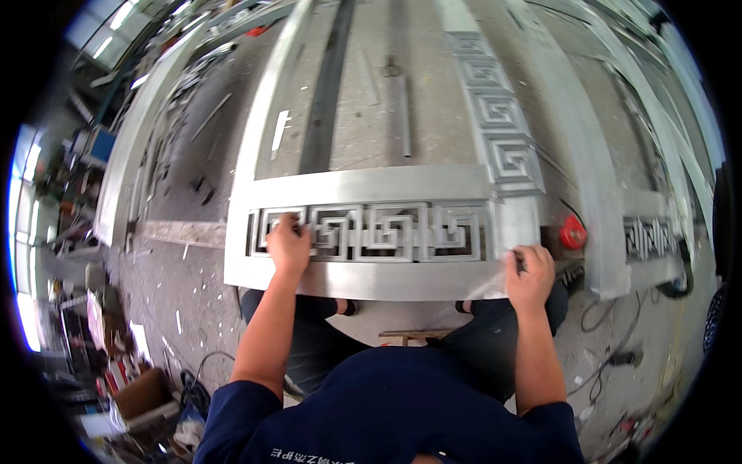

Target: The person assembles a metal frame by placing decorative Greek key inserts into slots, grinding edges with an angle grinder, and welding the components together. The person uses a hammer to adjust alignment and a welding torch to secure the pieces.

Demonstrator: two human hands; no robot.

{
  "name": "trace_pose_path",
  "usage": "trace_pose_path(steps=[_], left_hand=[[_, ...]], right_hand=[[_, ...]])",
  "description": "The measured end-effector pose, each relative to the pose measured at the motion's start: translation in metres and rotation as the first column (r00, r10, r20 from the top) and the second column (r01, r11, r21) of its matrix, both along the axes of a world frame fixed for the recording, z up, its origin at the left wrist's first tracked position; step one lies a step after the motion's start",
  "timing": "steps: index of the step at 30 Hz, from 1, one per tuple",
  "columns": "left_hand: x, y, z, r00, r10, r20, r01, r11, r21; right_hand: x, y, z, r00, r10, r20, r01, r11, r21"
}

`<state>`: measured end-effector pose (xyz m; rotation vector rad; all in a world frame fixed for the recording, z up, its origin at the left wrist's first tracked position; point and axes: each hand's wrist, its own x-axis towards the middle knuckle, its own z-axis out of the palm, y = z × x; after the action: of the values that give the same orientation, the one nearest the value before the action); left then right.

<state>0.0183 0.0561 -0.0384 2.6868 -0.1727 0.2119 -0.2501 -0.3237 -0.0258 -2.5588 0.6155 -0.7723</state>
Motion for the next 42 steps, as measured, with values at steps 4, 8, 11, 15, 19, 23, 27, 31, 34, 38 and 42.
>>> trace_pose_path(steps=[4, 8, 11, 15, 19, 23, 27, 31, 34, 38, 42], left_hand=[[0.000, 0.003, 0.003, 0.997, -0.054, -0.046, 0.054, 0.999, 0.003], [-0.005, 0.003, 0.002, 0.997, -0.069, 0.025, 0.069, 0.998, -0.002], [-0.006, 0.004, 0.006, 0.985, -0.082, 0.154, 0.076, 0.996, 0.039], [0.000, -0.009, 0.054, 0.954, -0.130, 0.269, 0.117, 0.991, 0.066], [0.009, -0.010, 0.099, 0.984, -0.160, 0.073, 0.136, 0.957, 0.258], [-0.002, -0.001, 0.148, 0.981, -0.129, 0.148, 0.085, 0.958, 0.275], [-0.005, 0.002, 0.155, 0.953, -0.206, 0.224, 0.135, 0.946, 0.295], [0.002, -0.010, 0.172, 0.968, -0.174, 0.179, 0.131, 0.965, 0.229], [-0.003, -0.024, 0.195, 0.967, -0.201, 0.159, 0.153, 0.950, 0.274], [-0.009, -0.041, 0.213, 0.964, -0.213, 0.160, 0.147, 0.926, 0.347], [-0.007, -0.036, 0.213, 0.976, -0.194, 0.099, 0.142, 0.911, 0.387]], right_hand=[[-0.001, 0.002, -0.004, 1.000, -0.006, 0.024, 0.005, 0.999, 0.033], [-0.001, 0.002, -0.006, 1.000, -0.007, 0.025, 0.006, 0.999, 0.051], [0.000, 0.004, -0.004, 1.000, -0.010, 0.023, 0.009, 0.998, 0.054], [-0.001, 0.003, -0.005, 0.999, -0.012, 0.030, 0.011, 0.999, 0.037], [0.002, 0.006, 0.000, 0.999, -0.029, 0.030, 0.027, 0.998, 0.062], [0.001, 0.004, 0.006, 0.999, -0.018, 0.031, 0.018, 1.000, -0.010], [0.000, 0.001, 0.003, 0.999, -0.021, 0.046, 0.021, 1.000, -0.016], [0.000, 0.000, -0.001, 0.999, -0.015, 0.043, 0.014, 1.000, 0.018], [-0.001, 0.001, 0.002, 0.998, -0.017, 0.056, 0.016, 1.000, 0.021], [-0.003, 0.001, 0.001, 0.998, -0.006, 0.055, 0.006, 1.000, -0.001], [0.003, 0.014, 0.011, 0.984, 0.171, 0.037, -0.174, 0.981, 0.090]])
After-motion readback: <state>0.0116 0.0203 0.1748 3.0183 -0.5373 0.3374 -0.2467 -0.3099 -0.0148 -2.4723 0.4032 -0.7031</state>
